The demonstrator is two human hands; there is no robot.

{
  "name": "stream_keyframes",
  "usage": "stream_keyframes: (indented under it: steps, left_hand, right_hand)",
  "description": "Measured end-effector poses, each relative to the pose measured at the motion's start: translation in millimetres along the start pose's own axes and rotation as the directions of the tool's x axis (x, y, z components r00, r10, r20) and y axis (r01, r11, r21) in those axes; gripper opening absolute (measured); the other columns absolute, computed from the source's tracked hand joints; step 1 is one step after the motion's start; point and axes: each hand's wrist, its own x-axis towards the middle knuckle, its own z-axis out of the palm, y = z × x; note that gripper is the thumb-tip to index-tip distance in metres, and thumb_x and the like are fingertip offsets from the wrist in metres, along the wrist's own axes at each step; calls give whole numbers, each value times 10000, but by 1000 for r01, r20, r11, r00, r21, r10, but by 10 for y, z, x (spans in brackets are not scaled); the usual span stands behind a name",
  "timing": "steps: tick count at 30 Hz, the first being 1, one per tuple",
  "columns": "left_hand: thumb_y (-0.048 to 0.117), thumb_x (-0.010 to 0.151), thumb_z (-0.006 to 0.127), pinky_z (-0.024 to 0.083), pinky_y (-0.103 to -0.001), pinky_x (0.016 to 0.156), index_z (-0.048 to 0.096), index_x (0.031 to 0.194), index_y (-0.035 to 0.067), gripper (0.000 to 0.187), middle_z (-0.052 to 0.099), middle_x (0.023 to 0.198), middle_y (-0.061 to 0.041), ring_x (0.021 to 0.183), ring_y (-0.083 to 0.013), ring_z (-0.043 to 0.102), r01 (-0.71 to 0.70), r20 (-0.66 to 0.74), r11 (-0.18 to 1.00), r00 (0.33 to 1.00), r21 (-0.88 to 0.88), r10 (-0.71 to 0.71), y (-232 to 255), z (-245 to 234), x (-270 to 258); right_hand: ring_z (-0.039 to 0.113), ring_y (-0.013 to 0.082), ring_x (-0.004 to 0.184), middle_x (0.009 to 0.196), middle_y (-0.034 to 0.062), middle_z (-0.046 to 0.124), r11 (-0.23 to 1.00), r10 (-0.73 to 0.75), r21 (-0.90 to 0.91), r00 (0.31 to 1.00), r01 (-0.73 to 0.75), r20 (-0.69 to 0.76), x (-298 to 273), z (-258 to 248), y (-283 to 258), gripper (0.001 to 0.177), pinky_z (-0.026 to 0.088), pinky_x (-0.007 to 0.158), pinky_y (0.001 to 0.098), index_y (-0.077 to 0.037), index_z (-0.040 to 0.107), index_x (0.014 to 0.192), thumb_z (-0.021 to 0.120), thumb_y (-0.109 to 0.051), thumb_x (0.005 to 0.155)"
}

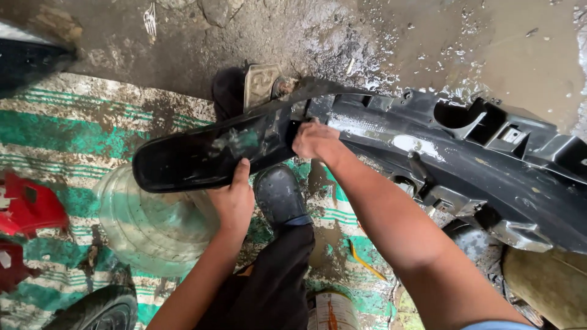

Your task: Cleaning a motorcycle fender using a rag and water from a bucket.

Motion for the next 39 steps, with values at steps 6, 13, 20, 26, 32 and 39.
stream_keyframes:
  steps: [6,13,20,26,32,39]
  left_hand:
    - [31,995,858,474,-554,1200,591,1531,-2,600,658,1472,-188,1467,-320,573,-66,32,985,998,161,62,-263,-42,-40]
    - [-30,1002,805,518,-536,1140,597,1495,4,536,699,1403,-171,1436,-310,613,-153,10,987,988,-45,154,-245,38,18]
    - [-57,1004,781,557,-534,1128,561,1525,55,577,672,1451,-131,1432,-296,614,-104,26,961,993,-255,115,-360,37,113]
    - [-29,1061,739,531,-574,1151,570,1506,59,484,656,1466,-149,1454,-338,603,-144,74,986,986,-83,150,-57,86,88]
    - [-28,1067,707,512,-654,1149,528,1532,55,506,621,1486,-169,1447,-379,591,-104,96,988,989,-113,115,38,164,105]
    - [-7,1089,696,505,-670,1175,513,1562,52,511,606,1518,-184,1486,-409,556,-111,116,993,987,-35,114,5,123,118]
  right_hand:
    - [822,261,1097,1097,-9,857,997,60,49,994,-56,-89,482,943,371,479,652,933,548,-294,835,1162,641,-644,899]
    - [548,344,1309,1150,-26,785,982,-136,-162,950,93,-281,780,1009,479,369,454,1106,557,-272,844,1073,609,-495,897]
    - [695,539,1038,1026,243,645,671,16,543,722,505,-692,-337,590,22,392,615,943,590,-29,812,1289,585,-42,969]
    - [711,343,977,988,76,621,612,-124,224,371,758,-920,-309,440,-392,383,620,947,431,-161,814,1225,565,-14,974]
    - [728,359,943,977,120,694,643,-94,253,403,723,-910,-12,647,-99,443,635,877,459,-118,785,1374,561,-16,1006]
    - [724,397,928,987,129,696,595,-68,385,522,705,-850,-250,454,-238,375,623,828,485,-123,821,1297,627,-45,986]
